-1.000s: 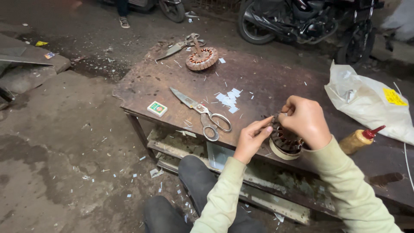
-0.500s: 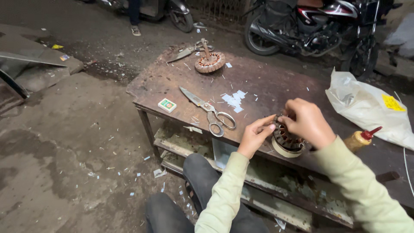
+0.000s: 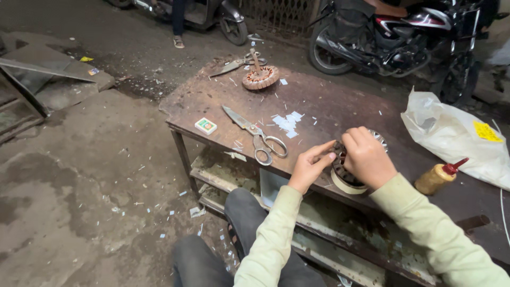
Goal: The person cuts small white rectangular pieces with scissors and inserts them into slots on a circular copper-wound motor stator. The person repeats this process multiple times, placing each piece into the stator slots.
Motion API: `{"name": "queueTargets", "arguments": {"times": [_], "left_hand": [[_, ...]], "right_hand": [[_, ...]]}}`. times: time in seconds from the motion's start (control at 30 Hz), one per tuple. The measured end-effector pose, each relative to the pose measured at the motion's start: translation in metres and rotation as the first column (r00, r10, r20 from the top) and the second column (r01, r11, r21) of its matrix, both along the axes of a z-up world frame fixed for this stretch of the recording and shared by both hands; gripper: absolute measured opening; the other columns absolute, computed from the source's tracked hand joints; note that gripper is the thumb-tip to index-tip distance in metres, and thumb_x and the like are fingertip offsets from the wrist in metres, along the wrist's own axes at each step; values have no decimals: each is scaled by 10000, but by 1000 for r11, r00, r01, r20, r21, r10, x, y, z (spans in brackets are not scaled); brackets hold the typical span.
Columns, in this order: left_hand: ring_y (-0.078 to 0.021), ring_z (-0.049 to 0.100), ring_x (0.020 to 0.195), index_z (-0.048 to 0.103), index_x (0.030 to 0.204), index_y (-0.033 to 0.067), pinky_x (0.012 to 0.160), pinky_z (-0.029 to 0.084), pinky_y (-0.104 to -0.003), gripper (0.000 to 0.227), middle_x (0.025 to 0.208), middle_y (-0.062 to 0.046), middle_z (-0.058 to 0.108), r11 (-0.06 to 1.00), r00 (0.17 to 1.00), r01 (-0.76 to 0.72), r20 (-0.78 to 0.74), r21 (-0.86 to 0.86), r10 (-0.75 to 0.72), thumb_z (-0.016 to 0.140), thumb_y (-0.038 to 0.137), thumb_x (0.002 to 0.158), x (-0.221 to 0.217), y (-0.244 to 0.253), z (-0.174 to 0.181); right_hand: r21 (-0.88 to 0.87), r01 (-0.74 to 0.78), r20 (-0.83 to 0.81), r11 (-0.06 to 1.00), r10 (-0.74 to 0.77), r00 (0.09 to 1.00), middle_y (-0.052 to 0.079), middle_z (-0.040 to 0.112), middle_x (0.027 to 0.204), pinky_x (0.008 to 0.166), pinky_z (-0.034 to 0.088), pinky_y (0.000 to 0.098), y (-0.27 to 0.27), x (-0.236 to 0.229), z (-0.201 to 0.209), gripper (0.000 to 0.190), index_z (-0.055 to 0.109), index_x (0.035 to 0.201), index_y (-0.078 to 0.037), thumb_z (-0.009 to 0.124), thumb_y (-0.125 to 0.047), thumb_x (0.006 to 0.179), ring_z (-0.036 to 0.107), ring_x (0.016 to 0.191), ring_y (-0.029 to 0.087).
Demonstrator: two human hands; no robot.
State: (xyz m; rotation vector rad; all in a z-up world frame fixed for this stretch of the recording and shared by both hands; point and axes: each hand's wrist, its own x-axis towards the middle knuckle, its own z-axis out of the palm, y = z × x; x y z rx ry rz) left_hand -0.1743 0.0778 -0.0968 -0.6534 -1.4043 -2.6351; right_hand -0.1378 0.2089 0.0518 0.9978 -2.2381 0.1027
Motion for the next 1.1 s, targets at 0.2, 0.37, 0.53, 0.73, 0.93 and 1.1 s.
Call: {"name": "queueTargets", "arguments": {"times": [0.2, 0.37, 0.53, 0.73, 0.93, 1.1], "left_hand": [[-75, 658, 1016, 647, 1356, 18, 851, 542, -240, 414, 1185, -23, 709, 1000, 989, 5, 149, -9, -4, 700, 172, 976, 2, 1, 9], [-86, 661, 948, 680, 1265, -38, 844, 547, -239, 370, 1102, -51, 736, 979, 981, -194, 34, 58, 192, 754, 161, 963, -11, 26, 14], [-79, 687, 871, 677, 1195, -21, 776, 557, -216, 332, 1009, -68, 734, 967, 976, -208, 92, 146, 196, 776, 135, 920, -15, 45, 12], [-54, 633, 769, 715, 1168, -49, 672, 501, -195, 291, 894, -56, 715, 950, 950, -307, 82, 49, 302, 785, 136, 955, -12, 45, 12], [-5, 618, 756, 710, 1167, -3, 673, 497, -163, 290, 895, -8, 712, 958, 955, -283, 109, 40, 277, 765, 180, 949, -9, 42, 15], [22, 524, 666, 709, 1122, -2, 588, 424, -154, 282, 959, 13, 725, 941, 936, -337, 103, 1, 336, 774, 196, 932, -8, 42, 19]], "right_hand": [[-90, 44, -84, 995, -52, 995, 130, 702, 1055, 843, 467, 444, 26, -5, 16, 260, 739, 990, -53, 782, -165, 760, 628, 1041, 371], [-273, -37, 525, 961, 181, 831, 86, 734, 1096, 935, 516, 357, 44, -41, 22, 276, 730, 1114, -53, 737, -204, 884, 696, 1048, 233], [-297, -51, 641, 954, 239, 730, 73, 755, 1090, 938, 523, 326, 58, -61, 19, 295, 738, 1139, -61, 728, -194, 876, 712, 1051, 185], [-323, 5, 649, 947, 217, 729, 65, 762, 1059, 919, 528, 318, 57, -62, 15, 281, 755, 1104, -56, 747, -177, 850, 718, 1017, 173], [-319, 28, 682, 947, 209, 700, 59, 755, 1057, 913, 521, 309, 54, -62, 17, 290, 747, 1109, -53, 748, -185, 851, 702, 1015, 163], [-327, 56, 715, 943, 209, 667, 59, 732, 1056, 896, 510, 310, 52, -62, 18, 284, 747, 1099, -47, 742, -176, 846, 682, 1016, 165]]}}
